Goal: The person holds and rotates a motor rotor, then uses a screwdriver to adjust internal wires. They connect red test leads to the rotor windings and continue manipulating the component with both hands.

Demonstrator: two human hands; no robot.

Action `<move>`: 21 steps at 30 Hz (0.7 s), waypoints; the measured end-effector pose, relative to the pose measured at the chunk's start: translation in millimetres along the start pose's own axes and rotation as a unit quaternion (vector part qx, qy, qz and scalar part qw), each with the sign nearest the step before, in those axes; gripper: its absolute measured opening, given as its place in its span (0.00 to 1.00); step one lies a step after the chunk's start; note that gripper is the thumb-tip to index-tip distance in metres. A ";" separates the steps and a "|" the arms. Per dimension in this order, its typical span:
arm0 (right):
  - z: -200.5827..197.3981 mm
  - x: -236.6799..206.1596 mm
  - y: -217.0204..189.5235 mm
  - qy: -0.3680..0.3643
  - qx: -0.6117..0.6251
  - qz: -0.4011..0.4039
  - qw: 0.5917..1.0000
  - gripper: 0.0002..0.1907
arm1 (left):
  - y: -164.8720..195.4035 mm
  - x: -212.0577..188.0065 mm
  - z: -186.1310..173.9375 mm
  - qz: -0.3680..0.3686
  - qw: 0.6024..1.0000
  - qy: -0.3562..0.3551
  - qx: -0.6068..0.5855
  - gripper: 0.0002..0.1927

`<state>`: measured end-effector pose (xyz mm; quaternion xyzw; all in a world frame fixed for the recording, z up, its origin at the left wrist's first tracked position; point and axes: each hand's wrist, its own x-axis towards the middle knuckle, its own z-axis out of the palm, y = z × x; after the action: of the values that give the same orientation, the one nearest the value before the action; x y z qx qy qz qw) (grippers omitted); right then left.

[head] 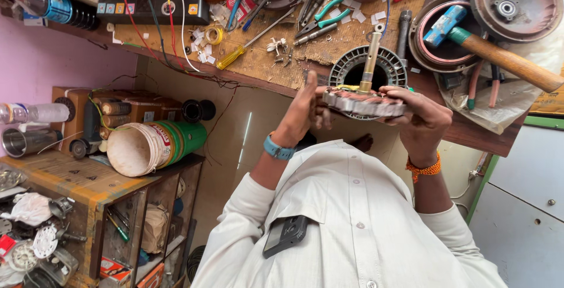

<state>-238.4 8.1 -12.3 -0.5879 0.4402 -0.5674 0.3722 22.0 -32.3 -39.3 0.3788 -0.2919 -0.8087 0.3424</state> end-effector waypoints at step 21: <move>1.9 22.4 -16.0 -0.100 0.263 0.236 0.930 0.44 | 17.1 -20.2 53.4 0.200 0.968 0.042 0.145 0.31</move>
<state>-235.7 -7.7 10.1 -0.4020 0.3621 -0.4966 0.6787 -6.0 -15.5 10.6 0.3916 -0.4614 -0.6564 0.4504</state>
